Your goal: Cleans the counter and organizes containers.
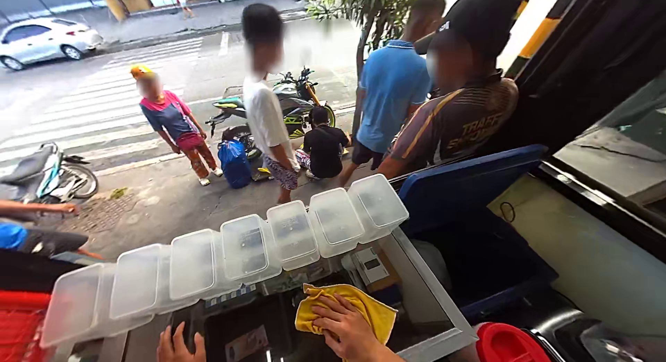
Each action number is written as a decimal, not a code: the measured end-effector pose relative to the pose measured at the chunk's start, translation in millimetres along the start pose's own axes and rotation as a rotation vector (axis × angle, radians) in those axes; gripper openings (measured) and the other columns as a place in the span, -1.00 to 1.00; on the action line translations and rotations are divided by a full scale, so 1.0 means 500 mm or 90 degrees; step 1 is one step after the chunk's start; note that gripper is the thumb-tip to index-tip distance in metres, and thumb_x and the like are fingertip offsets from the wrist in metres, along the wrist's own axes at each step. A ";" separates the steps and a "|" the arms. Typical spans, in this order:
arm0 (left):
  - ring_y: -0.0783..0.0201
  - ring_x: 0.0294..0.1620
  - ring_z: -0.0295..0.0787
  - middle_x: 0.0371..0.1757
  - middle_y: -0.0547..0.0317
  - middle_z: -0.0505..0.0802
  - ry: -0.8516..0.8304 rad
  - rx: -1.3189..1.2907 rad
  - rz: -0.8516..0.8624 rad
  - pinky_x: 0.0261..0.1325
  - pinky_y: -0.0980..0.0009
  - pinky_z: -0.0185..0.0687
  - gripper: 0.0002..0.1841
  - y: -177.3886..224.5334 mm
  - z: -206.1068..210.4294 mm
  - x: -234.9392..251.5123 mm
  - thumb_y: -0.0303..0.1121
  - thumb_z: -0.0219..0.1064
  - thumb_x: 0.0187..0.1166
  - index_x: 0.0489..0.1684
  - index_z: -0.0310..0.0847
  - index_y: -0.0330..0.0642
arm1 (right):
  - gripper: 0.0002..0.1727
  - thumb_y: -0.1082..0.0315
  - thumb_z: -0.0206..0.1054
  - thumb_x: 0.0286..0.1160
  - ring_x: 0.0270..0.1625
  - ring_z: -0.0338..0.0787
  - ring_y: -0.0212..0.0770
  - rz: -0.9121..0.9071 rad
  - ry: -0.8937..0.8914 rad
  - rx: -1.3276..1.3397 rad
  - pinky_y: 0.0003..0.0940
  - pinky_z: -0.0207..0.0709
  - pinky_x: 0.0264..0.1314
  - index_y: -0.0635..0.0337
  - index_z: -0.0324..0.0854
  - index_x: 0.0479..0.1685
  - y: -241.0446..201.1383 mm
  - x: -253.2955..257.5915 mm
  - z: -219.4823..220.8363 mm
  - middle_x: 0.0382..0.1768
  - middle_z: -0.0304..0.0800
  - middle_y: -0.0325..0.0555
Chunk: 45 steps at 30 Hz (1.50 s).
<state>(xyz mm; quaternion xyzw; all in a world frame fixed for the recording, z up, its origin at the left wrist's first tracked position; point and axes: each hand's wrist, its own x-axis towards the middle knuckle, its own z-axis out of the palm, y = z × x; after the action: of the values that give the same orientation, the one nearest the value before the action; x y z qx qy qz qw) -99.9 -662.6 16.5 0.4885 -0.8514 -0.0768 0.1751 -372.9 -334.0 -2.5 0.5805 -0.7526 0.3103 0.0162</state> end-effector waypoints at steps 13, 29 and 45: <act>-0.39 0.77 0.20 0.70 -0.43 0.41 0.013 0.011 -0.013 0.79 -0.24 0.00 -0.42 -0.004 0.015 0.007 -0.10 0.12 0.61 0.51 0.54 -0.31 | -0.68 0.20 0.25 0.57 0.71 0.48 -0.17 0.050 -0.021 -0.023 0.13 0.16 0.81 -0.28 0.85 0.15 -0.022 0.021 0.009 0.47 0.73 -0.46; -0.23 0.80 0.22 0.73 -0.25 0.44 0.002 0.053 -0.046 0.83 -0.10 0.04 -0.44 -0.002 0.018 0.013 -0.07 0.15 0.62 0.53 0.57 -0.19 | -0.63 0.08 0.21 0.64 0.82 0.27 -0.20 -0.129 -0.165 0.052 0.17 0.03 0.87 -0.37 0.73 0.35 -0.012 0.087 0.023 0.64 0.55 -0.51; -0.26 0.81 0.20 0.74 -0.31 0.40 -0.003 0.065 -0.052 0.83 -0.12 0.01 -0.45 0.017 0.014 0.009 -0.14 0.14 0.65 0.56 0.53 -0.24 | -0.64 0.10 0.23 0.65 0.82 0.28 -0.18 -0.195 -0.206 0.127 0.15 0.00 0.88 -0.31 0.75 0.34 -0.015 0.144 0.050 0.62 0.58 -0.46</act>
<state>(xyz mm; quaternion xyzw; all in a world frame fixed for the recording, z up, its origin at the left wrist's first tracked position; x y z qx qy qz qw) -111.6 -662.4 13.5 0.5307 -0.8341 -0.0417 0.1445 -381.2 -409.0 8.6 0.7286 -0.6143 0.2802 -0.1152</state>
